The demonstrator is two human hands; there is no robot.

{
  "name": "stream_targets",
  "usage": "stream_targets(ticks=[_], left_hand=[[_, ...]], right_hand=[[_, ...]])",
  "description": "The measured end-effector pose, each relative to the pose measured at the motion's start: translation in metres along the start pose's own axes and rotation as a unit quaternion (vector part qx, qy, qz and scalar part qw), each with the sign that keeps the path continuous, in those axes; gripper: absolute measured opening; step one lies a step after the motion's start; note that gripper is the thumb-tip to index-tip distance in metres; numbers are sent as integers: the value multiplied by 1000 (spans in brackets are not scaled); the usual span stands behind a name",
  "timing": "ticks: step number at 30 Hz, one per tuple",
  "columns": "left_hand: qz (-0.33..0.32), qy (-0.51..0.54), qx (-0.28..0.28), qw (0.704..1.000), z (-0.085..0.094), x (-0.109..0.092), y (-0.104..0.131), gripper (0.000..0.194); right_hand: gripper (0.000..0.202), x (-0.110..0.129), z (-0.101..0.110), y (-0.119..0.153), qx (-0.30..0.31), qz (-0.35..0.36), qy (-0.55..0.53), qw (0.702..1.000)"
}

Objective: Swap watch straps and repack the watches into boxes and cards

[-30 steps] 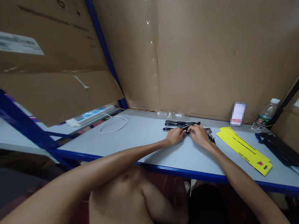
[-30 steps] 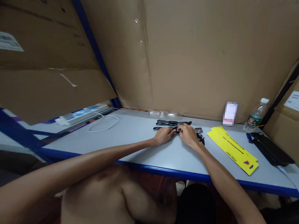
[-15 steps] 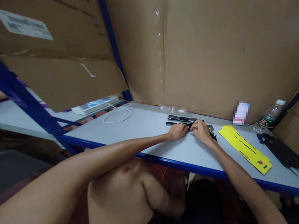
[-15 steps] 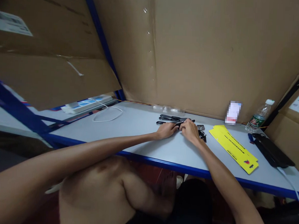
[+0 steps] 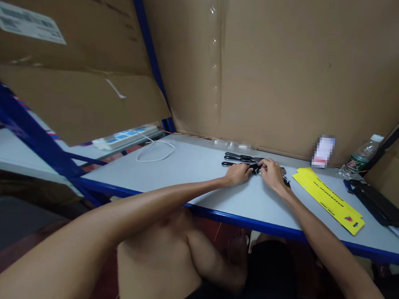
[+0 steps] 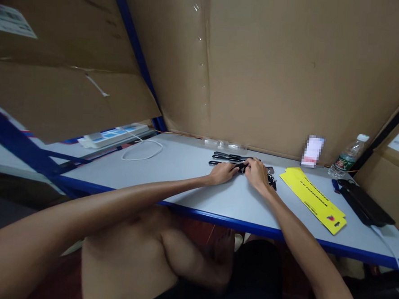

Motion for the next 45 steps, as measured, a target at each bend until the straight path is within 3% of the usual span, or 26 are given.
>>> stream_targets(ticks=[4,9,13,18,23,27,29,32,34,37,42,45], left_hand=[[-8,2,2,1000,0,1,-1,44],[-12,-3,0,1000,-1,1,-1,45],[-6,0,2,1000,-2,1,-2,44],[4,13,3,1000,-1,1,-3,44],[10,5,13,1000,1,0,-3,46],[7,16,14,1000,2,-1,-3,46],[3,17,15,1000,3,-1,-3,46],[5,18,14,1000,3,-1,-3,45],[5,23,14,1000,3,-1,-3,45],[6,28,13,999,3,-1,-4,47],[6,33,11,999,2,0,-5,46],[6,29,16,999,2,0,-5,46]], right_hand=[[33,2,-2,0,44,28,-1,999],[36,-6,1,-4,1,-41,7,999],[36,-4,-8,-6,47,2,-38,998],[39,-11,-5,-7,-16,-22,-28,999],[37,-9,-7,-6,29,39,-35,998],[26,-13,0,-6,-32,-25,-6,999],[19,-13,-1,-5,-31,-45,12,998],[20,-7,-5,-4,-14,7,-14,1000],[30,-5,-3,-6,-35,32,-55,997],[35,-9,2,-7,-83,14,-79,993],[31,-3,-3,-3,-20,68,-49,996],[32,-4,-1,-4,-35,54,-35,997]])
Point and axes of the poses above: each hand's wrist, its own y-axis away from the middle knuckle, its own z-axis out of the back of the hand, x = y × z, the point moved 5 cm from there along -y, towards the middle knuckle, and after that the axes turned 7 degrees about -x, right-handed, at the moved point
